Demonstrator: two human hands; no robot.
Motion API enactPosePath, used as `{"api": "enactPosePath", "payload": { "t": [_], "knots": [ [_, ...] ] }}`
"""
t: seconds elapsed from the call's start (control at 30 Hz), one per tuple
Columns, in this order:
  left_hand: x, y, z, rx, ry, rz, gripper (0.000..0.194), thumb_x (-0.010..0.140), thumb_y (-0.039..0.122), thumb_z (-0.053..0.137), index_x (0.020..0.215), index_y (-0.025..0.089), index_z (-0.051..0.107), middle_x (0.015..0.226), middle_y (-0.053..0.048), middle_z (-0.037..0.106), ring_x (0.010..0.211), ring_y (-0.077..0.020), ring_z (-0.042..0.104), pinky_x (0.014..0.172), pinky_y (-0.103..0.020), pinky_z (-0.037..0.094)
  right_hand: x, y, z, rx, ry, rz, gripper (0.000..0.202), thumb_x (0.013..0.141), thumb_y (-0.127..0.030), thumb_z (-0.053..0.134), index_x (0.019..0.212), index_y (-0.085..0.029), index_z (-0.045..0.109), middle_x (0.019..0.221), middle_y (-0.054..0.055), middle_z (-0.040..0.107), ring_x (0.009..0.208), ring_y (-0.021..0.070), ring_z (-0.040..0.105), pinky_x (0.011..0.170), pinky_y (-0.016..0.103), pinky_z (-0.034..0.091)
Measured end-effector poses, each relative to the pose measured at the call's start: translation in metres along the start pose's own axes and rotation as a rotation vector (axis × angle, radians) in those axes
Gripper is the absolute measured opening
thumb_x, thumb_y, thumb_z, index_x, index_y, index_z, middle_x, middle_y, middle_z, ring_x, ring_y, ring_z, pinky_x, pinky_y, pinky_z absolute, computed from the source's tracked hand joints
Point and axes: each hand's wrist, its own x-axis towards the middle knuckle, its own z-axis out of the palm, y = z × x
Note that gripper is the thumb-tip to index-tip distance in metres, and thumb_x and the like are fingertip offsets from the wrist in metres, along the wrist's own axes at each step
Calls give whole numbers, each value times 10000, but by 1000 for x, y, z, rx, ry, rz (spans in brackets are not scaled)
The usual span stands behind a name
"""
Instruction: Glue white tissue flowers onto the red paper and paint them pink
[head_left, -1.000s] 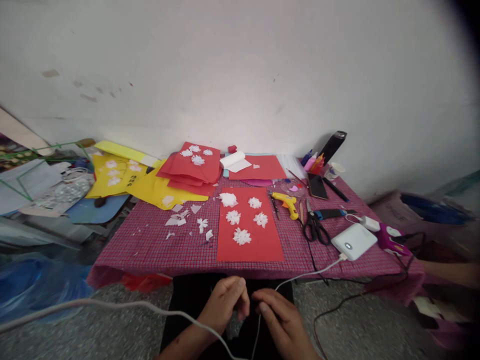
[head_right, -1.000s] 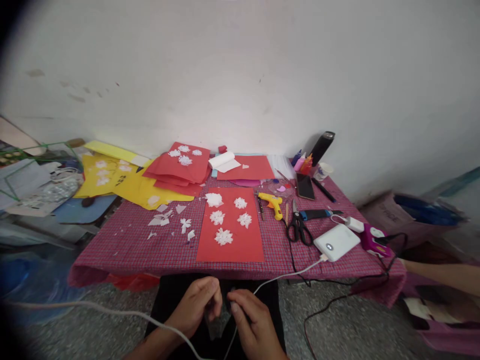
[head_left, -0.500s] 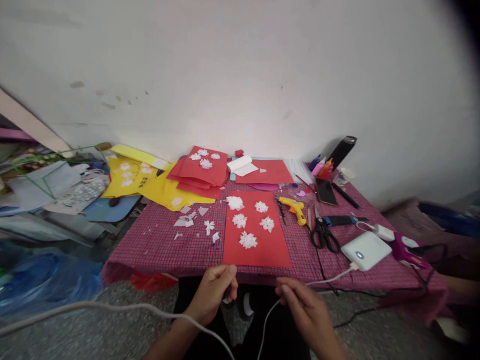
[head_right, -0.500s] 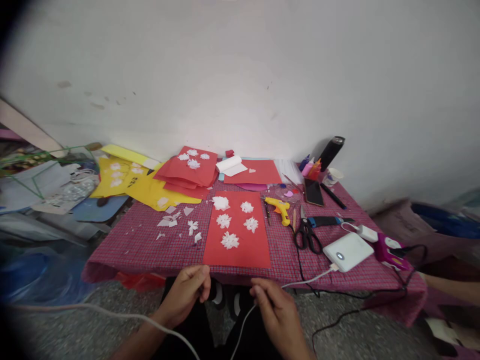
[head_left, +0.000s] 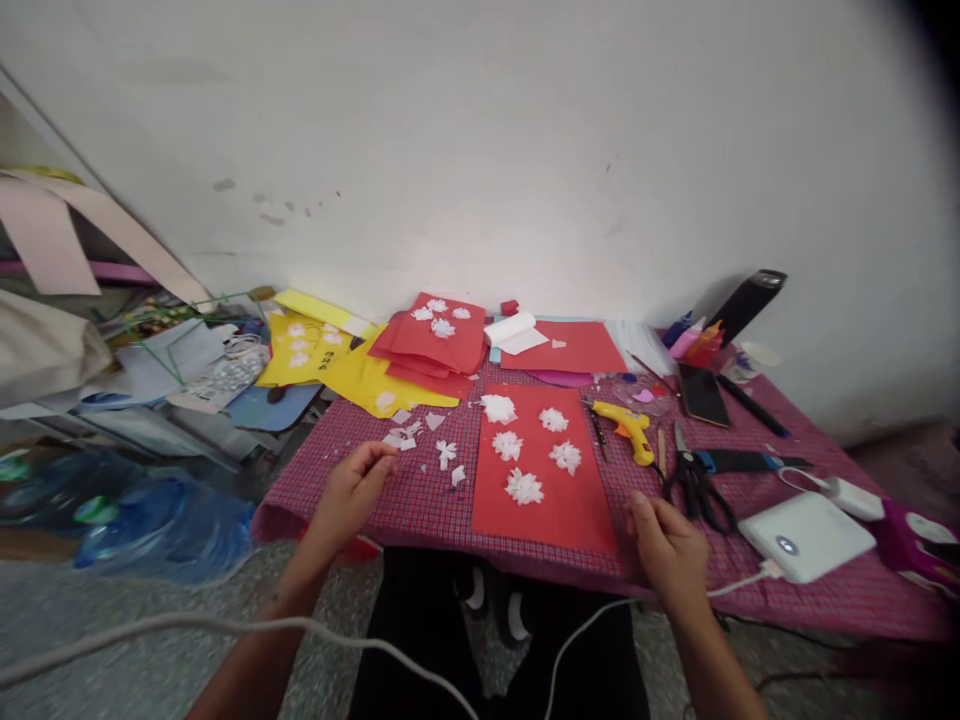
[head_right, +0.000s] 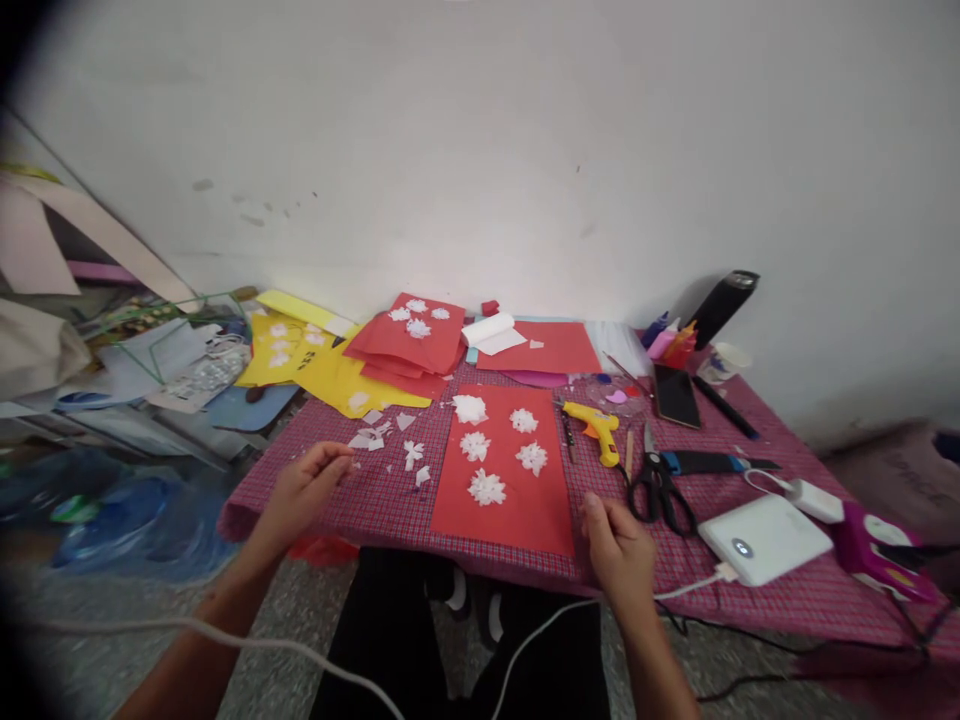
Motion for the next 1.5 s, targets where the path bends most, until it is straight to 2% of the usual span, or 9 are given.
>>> {"api": "enactPosePath", "payload": {
  "t": [0.1,0.43,0.57,0.63,0.7,0.87,1.03,1.2,1.5],
  "knots": [
    [11,-6,-11,165,33,29,337,948,469,498,1052,186,648,867,-24,697,802,-190,631,760,-299,464,-2,1,0,-41,-21,-8,491,952,-570,579,631,-199,602,575,8,581,534,155,512,516,265,408],
    [35,-30,-20,517,81,145,406,976,473,430,684,205,520,629,26,528,619,-147,490,630,-273,345,-7,1,1,-163,-68,-66,448,971,-520,562,654,-207,614,570,-12,569,538,152,520,530,264,387],
    [39,-39,-19,551,25,209,224,907,369,537,978,195,659,921,-36,697,826,-196,629,763,-308,458,-6,5,1,-192,-85,-99,445,969,-525,554,670,-204,626,562,-20,551,527,149,504,524,260,377],
    [40,-40,-16,562,9,244,321,879,311,566,1170,198,640,1117,-76,706,991,-230,649,878,-355,485,-5,5,1,-205,-100,-118,452,975,-523,545,665,-202,618,565,-19,549,528,149,503,526,263,372],
    [40,-38,-10,578,3,272,313,896,301,565,1181,199,645,1153,-91,701,1050,-252,642,929,-392,486,-5,3,1,-217,-106,-128,455,982,-516,539,660,-202,609,562,-20,547,528,149,507,529,267,370],
    [34,-24,10,592,-17,336,279,993,375,499,852,196,659,901,-69,701,882,-229,654,877,-386,512,-5,-1,1,-226,-96,-152,435,987,-494,548,674,-201,622,579,-18,568,549,154,546,561,267,393],
    [28,-18,32,515,9,511,290,988,250,501,1261,204,588,1238,-92,677,1112,-222,642,992,-389,514,-7,-6,2,-241,-91,-207,391,1005,-444,542,727,-193,658,623,-4,614,569,161,572,585,276,409],
    [12,-23,58,490,34,640,214,976,227,556,1179,214,625,1112,-64,707,1056,-215,660,950,-380,543,-9,-11,6,-304,-110,-297,348,1021,-382,530,787,-179,688,682,19,679,617,181,641,625,291,441],
    [-31,-4,116,428,-98,851,316,951,99,567,1247,194,623,1186,-81,704,1109,-190,642,1003,-365,515,-8,-16,7,-378,-259,-327,232,1031,-300,519,956,-194,711,895,64,747,803,217,707,752,332,517]
  ]
}}
